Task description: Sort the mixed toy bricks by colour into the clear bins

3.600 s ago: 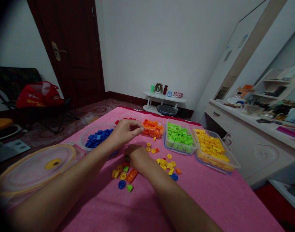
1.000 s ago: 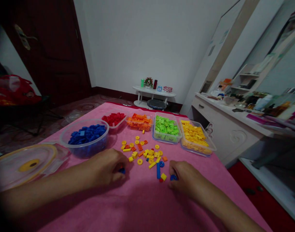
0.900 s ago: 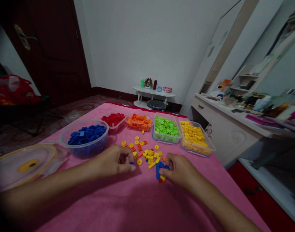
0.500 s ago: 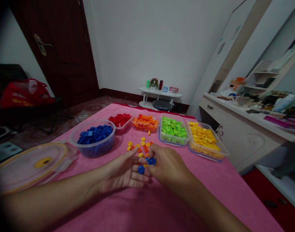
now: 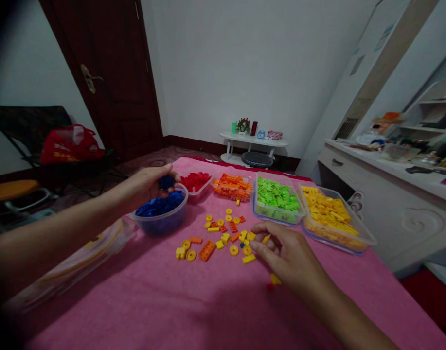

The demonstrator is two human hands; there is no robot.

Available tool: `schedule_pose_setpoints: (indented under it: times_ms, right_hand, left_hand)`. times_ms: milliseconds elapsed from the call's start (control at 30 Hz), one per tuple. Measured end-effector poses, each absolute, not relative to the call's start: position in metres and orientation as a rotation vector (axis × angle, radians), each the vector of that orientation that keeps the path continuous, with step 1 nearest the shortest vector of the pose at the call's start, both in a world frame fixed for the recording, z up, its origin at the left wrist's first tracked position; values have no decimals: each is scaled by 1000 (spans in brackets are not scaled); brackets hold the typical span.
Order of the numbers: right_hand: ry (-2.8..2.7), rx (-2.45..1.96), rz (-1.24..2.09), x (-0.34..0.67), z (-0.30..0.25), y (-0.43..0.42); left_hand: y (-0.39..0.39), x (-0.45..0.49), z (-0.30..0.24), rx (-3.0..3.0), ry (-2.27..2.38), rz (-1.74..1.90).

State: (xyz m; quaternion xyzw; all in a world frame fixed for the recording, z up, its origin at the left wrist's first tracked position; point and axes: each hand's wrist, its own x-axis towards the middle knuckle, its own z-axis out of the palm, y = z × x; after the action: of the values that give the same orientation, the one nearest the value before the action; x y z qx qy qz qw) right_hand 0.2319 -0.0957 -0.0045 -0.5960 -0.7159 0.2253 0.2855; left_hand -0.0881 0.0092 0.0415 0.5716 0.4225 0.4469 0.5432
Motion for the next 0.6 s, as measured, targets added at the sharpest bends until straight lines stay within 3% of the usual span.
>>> schedule_pose_setpoints:
  times_ms: [200,367,600]
  right_hand:
    - [-1910,-1670,576,246,-12,-101]
    - [-1912,-1693,494,255,-8,-106]
    - [-1913,-1678,503,262,-5,-114]
  left_hand:
    - [20,-127,38,1992,1337,860]
    - [13,-141,19,2496,1075,532]
    - [20,-157,11,2615,1205,266]
